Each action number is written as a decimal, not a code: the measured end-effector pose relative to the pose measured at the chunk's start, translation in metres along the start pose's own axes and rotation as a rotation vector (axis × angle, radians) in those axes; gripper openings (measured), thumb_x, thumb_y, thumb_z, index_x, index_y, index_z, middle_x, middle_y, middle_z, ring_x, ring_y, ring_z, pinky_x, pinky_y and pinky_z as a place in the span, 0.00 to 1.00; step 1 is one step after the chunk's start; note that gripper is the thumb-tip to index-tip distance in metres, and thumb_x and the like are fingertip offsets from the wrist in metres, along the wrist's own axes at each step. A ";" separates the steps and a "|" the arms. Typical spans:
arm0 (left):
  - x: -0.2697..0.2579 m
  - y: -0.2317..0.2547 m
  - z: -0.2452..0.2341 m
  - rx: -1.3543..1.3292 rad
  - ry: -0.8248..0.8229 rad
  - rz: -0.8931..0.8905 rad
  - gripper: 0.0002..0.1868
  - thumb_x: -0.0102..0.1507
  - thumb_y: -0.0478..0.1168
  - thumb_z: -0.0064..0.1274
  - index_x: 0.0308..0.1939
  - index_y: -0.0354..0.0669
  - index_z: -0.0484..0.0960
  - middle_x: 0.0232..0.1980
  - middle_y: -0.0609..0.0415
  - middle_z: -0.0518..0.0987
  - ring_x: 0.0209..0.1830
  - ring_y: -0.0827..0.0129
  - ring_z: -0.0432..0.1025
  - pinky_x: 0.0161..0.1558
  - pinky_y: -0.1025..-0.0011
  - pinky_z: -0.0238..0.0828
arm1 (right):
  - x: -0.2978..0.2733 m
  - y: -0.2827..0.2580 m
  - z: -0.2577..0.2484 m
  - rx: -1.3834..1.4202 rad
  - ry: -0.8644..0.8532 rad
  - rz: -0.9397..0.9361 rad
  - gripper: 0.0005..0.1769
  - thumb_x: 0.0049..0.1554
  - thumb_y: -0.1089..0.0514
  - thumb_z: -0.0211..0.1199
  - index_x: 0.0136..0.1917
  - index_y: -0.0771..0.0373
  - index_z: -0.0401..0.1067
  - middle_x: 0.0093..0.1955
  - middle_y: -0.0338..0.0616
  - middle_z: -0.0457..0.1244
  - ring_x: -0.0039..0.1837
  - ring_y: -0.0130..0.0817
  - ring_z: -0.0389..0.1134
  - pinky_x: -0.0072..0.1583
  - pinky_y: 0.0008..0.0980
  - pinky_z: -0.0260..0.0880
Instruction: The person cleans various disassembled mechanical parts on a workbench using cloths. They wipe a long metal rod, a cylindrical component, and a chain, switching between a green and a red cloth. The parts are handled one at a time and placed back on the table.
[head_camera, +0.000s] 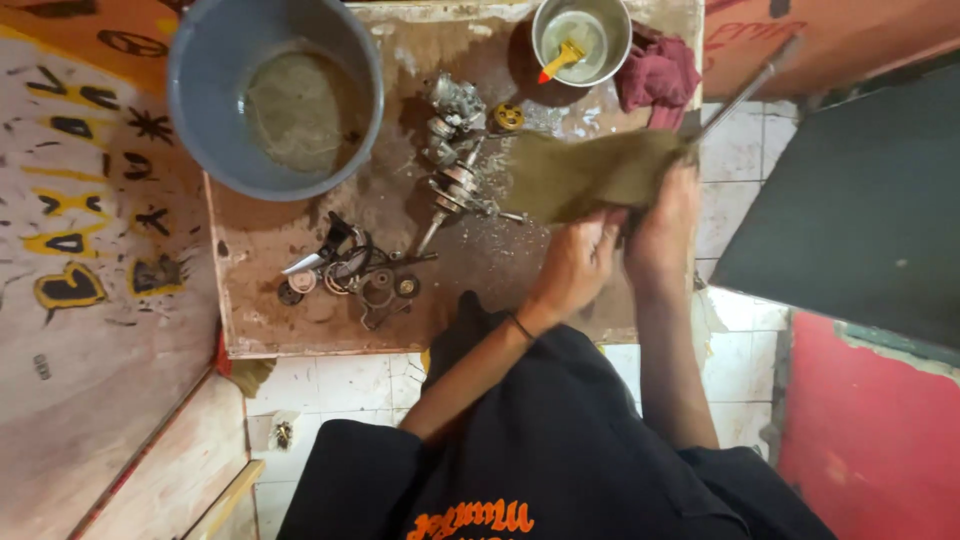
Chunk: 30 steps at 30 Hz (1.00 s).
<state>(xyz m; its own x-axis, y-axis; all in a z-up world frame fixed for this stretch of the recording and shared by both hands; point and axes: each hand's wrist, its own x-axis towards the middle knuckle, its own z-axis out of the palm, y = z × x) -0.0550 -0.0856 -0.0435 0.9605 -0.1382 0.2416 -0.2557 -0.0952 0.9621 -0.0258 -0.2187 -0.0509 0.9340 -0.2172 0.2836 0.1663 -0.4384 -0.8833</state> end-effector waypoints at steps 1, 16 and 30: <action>-0.003 0.004 -0.003 0.004 0.002 0.002 0.17 0.78 0.46 0.38 0.52 0.34 0.76 0.43 0.41 0.79 0.44 0.51 0.75 0.44 0.64 0.70 | 0.017 0.003 -0.006 0.004 0.000 -0.002 0.27 0.79 0.46 0.38 0.72 0.70 0.64 0.71 0.52 0.61 0.72 0.41 0.62 0.73 0.38 0.60; 0.014 0.009 -0.009 -0.477 -0.118 -0.125 0.14 0.77 0.45 0.41 0.46 0.37 0.75 0.37 0.61 0.73 0.37 0.80 0.65 0.41 0.77 0.66 | 0.058 0.006 -0.037 0.706 0.058 0.135 0.29 0.73 0.39 0.52 0.75 0.61 0.60 0.72 0.44 0.60 0.70 0.34 0.64 0.70 0.37 0.69; 0.015 0.038 -0.018 -0.438 -0.147 0.008 0.12 0.76 0.43 0.43 0.47 0.37 0.75 0.36 0.59 0.74 0.36 0.81 0.66 0.40 0.75 0.66 | 0.083 -0.110 -0.070 1.002 -0.417 -0.020 0.33 0.70 0.36 0.46 0.76 0.62 0.59 0.70 0.45 0.60 0.74 0.43 0.62 0.77 0.46 0.67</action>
